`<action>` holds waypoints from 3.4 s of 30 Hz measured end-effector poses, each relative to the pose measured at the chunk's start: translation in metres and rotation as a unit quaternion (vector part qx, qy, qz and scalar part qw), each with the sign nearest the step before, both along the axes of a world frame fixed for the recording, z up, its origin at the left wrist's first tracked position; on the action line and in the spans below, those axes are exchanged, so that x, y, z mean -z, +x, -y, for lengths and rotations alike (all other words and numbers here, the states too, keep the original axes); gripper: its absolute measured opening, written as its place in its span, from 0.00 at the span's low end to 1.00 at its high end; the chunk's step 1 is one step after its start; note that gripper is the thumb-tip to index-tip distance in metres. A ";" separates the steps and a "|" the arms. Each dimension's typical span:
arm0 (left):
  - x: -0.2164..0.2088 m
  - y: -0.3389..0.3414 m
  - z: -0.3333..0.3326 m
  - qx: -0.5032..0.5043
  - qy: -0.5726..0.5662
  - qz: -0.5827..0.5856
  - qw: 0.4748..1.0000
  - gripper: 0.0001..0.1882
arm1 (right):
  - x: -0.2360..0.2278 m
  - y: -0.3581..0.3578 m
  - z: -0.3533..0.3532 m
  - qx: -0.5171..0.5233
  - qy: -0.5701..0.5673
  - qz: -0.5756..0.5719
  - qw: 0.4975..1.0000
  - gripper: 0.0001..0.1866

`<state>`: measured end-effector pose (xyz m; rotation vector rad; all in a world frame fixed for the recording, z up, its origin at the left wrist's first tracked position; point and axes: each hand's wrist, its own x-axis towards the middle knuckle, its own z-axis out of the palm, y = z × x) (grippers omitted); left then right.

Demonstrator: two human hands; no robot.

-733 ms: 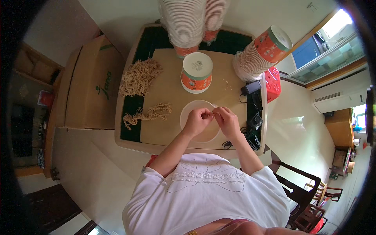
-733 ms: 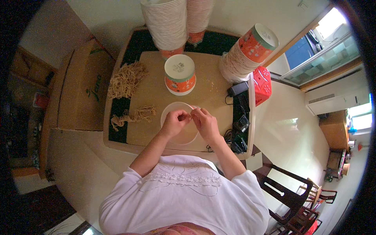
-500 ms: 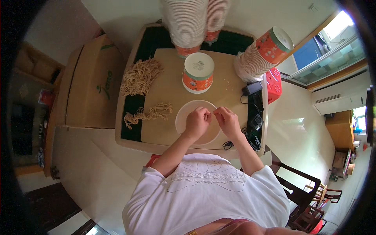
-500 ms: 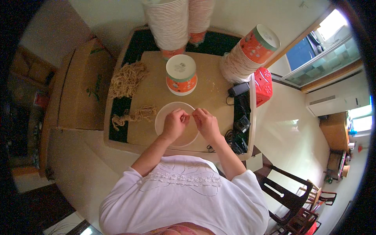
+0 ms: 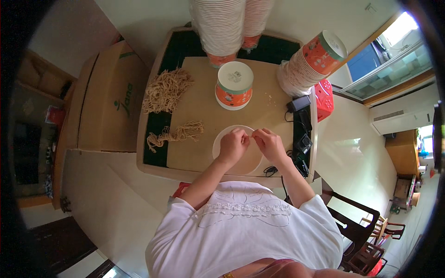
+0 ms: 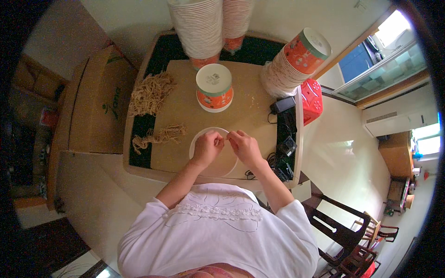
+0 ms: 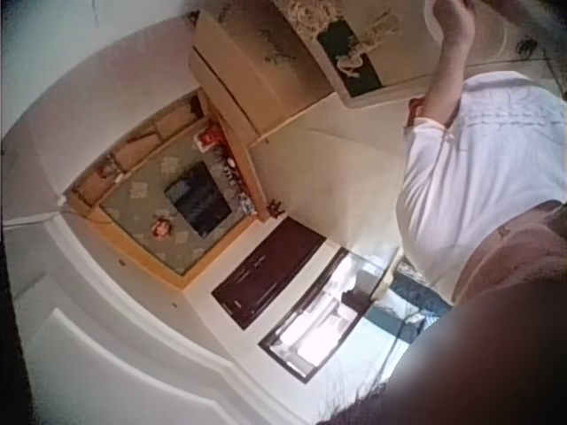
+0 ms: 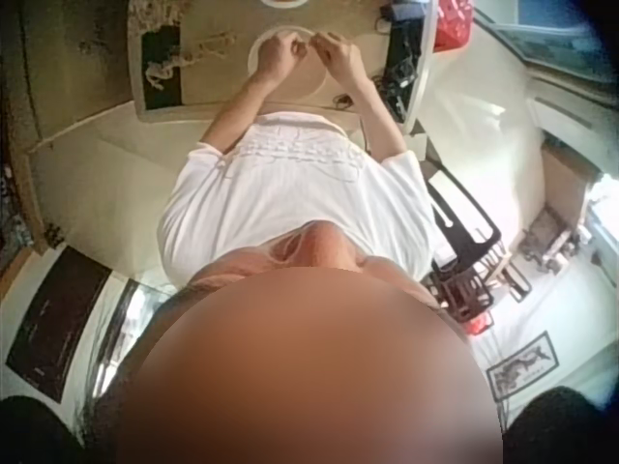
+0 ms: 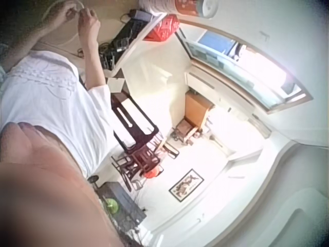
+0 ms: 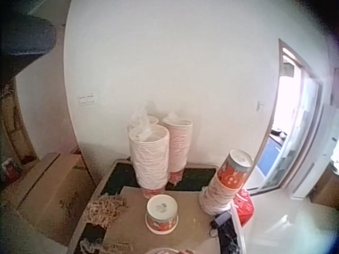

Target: The person is packaging paper bowls with decorative straw and tying strings around them.

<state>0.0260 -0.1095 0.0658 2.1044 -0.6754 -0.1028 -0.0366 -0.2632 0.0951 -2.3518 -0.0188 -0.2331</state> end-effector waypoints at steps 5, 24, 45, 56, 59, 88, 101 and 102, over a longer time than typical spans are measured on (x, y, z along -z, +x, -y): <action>-0.013 0.004 -0.009 0.009 -0.028 -0.084 0.996 0.04 | 0.009 -0.003 0.006 0.072 0.069 -0.084 0.991 0.10; 0.028 0.001 -0.008 -0.022 -0.019 -0.134 0.990 0.03 | 0.019 -0.006 -0.001 0.068 0.170 -0.069 0.981 0.12; 0.053 -0.013 -0.002 0.008 0.014 -0.184 0.983 0.07 | 0.070 -0.015 0.014 0.031 0.057 0.005 0.998 0.07; 0.055 -0.007 -0.014 0.004 0.015 -0.128 0.992 0.05 | 0.065 -0.009 0.004 0.015 -0.094 0.022 0.995 0.05; 0.055 -0.005 -0.015 0.003 0.062 -0.087 0.994 0.05 | 0.066 -0.008 0.000 0.017 -0.099 0.009 0.995 0.06; 0.096 -0.004 -0.008 0.036 0.169 -0.127 0.977 0.09 | 0.084 -0.029 -0.027 0.107 0.068 -0.093 0.988 0.11; -0.003 -0.029 -0.029 0.039 -0.060 -0.252 0.965 0.06 | 0.071 -0.024 -0.025 0.094 0.117 -0.058 0.987 0.09; -0.008 -0.032 -0.028 0.060 -0.043 -0.222 0.972 0.05 | 0.065 -0.022 -0.025 0.097 0.111 -0.055 0.988 0.09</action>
